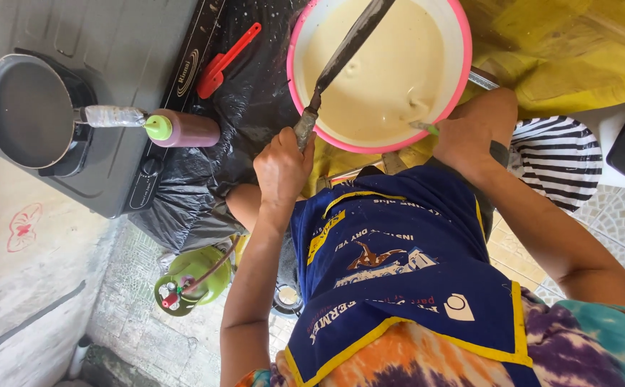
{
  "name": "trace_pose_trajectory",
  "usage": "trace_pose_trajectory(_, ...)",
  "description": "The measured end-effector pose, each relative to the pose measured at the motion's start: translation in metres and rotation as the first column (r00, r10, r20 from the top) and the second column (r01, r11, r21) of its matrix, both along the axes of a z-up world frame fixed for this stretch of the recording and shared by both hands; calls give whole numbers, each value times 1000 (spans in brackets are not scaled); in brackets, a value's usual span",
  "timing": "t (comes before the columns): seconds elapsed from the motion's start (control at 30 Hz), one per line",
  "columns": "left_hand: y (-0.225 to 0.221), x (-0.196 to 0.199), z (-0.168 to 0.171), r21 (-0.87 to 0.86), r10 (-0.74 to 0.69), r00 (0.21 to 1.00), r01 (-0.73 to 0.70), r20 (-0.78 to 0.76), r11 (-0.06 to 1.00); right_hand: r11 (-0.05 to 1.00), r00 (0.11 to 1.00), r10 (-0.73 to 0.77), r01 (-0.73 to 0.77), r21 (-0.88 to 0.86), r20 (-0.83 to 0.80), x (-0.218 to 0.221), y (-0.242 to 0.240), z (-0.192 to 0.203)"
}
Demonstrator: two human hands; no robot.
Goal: The person is making crepes by pouring batter into multiple pans on a floor-level stove, spreading it, and adding toppings from a squeeze bottle.
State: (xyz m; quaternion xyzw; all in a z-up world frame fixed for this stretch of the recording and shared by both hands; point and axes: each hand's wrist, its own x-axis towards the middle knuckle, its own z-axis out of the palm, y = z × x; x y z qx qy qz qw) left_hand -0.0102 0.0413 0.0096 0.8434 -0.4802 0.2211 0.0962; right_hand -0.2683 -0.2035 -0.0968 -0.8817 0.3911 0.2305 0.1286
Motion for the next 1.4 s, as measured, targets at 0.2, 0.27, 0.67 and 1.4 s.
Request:
trace_pose_trajectory(0.2,2,-2,-12,-23,2,996,-4,-87,1000,997,999,-46,47,69,-10,12,-1,4)
trace_pose_trajectory(0.27,2,-2,-17,-15,5,998,-6,-70,1000,985,998,-58,59,160,-12,19,3,37)
trace_pose_trajectory(0.67,6,-1,-19,-29,13,994,-16,-106,999,903,934,335,-280,-325,125,10,-28,128)
trace_pose_trajectory(1.4,-3,-10,-22,-39,4,987,-10,-162,999,975,916,223,-215,-61,333,-68,-157,104)
